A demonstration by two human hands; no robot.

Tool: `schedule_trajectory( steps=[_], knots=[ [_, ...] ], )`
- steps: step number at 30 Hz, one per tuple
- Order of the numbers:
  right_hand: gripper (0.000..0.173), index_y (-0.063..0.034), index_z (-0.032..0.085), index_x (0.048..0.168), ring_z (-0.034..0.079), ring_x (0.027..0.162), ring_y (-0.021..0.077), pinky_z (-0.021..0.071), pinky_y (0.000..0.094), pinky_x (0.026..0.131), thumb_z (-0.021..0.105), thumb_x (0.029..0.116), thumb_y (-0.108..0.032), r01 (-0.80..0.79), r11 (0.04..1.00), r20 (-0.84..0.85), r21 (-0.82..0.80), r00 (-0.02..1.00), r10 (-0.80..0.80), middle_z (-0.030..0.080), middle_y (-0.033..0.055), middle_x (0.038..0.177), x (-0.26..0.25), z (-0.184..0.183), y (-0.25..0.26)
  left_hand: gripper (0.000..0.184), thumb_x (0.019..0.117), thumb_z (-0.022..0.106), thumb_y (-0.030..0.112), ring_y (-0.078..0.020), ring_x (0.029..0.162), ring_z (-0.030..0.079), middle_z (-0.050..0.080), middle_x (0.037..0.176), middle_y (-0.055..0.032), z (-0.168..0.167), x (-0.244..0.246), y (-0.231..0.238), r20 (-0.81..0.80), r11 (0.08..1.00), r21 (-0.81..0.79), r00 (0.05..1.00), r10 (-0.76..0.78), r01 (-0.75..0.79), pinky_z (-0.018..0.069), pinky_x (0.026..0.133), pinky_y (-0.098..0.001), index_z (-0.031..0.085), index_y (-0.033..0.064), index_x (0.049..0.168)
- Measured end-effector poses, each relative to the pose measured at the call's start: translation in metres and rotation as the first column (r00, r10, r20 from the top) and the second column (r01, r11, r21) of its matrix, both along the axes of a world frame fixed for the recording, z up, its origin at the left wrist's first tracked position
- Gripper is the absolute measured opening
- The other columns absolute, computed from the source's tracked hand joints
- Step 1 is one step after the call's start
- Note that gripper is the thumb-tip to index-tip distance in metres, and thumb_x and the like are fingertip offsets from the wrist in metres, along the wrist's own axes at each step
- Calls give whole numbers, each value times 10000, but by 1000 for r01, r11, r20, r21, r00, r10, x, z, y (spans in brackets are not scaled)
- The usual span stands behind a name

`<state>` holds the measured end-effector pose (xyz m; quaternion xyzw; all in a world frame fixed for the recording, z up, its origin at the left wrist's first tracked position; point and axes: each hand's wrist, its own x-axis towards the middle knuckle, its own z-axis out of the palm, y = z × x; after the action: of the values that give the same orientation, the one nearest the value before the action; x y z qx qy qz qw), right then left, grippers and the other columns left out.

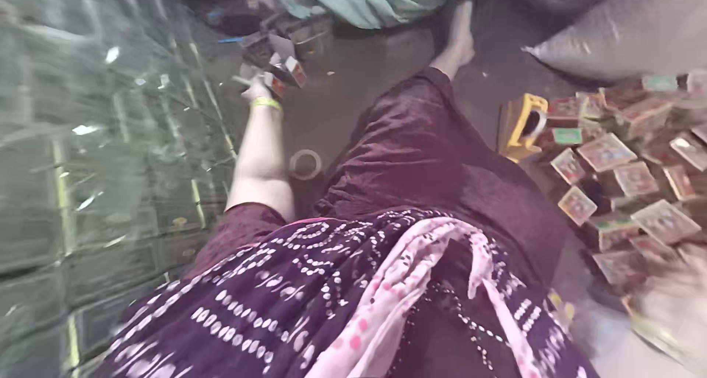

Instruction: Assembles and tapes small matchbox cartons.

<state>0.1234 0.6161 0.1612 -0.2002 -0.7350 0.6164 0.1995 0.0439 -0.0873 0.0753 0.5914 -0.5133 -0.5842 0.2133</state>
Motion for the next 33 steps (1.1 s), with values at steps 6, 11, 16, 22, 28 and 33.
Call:
schedule_trajectory(
  steps=[6, 11, 16, 22, 28, 33],
  knots=[
    [445, 28, 522, 1367, 702, 856, 172, 604, 340, 747, 660, 989, -162, 49, 964, 554, 262, 810, -192, 672, 163, 1133, 58, -44, 32, 481, 1084, 350, 50, -232, 1399, 459, 406, 1542, -264, 76, 20, 95, 224, 910, -334, 959, -176, 245, 350, 1155, -278, 275, -114, 1530],
    [333, -50, 679, 1262, 652, 1101, 466, 477, 710, 927, 685, 938, -125, -486, 756, 871, 439, 435, -226, 684, 266, 1190, 87, -91, 76, 547, 1052, 499, 186, -228, 1314, 544, 531, 1413, -263, -1, 26, 78, -19, 653, -694, 900, -436, 302, 410, 1119, -289, 369, -159, 1456],
    [335, -30, 658, 1285, 584, 1245, 475, 452, 677, 1006, 596, 1014, -216, -678, 653, 939, 338, 192, -286, 624, 284, 1314, 101, -125, 64, 402, 1023, 537, 71, -249, 1129, 659, 648, 1242, -104, 17, 29, 167, -658, 710, -459, 332, -675, 534, 560, 986, -492, 404, 6, 1397],
    [486, -7, 689, 1217, 608, 1180, 518, 477, 724, 942, 664, 953, -414, -688, 615, 922, 386, 268, -279, 634, 326, 1261, 114, -149, 60, 303, 1014, 576, 140, -227, 975, 694, 692, 1103, -124, 46, 59, 303, -689, 147, -30, 86, -719, 989, 600, 869, -440, 531, 46, 1299],
    [457, -19, 669, 1227, 633, 1140, 492, 470, 706, 959, 752, 907, -334, -732, 586, 935, 348, 320, -155, 673, 292, 1182, 123, -156, 84, 782, 860, 726, 307, -83, 1042, 662, 655, 1216, -25, 24, 79, 340, -598, -402, -197, -435, -673, 894, 584, 890, -302, 322, 77, 1488],
    [442, -14, 574, 1386, 662, 1132, 423, 494, 612, 1005, 633, 1005, -228, -382, 705, 679, 598, 708, -193, 686, 263, 1196, 106, -114, 57, 945, 699, 920, 82, -125, 1079, 700, 707, 1194, -66, 18, 81, 343, -436, -440, -219, -491, -754, 871, 593, 971, -344, 374, 49, 1470]
  ],
)
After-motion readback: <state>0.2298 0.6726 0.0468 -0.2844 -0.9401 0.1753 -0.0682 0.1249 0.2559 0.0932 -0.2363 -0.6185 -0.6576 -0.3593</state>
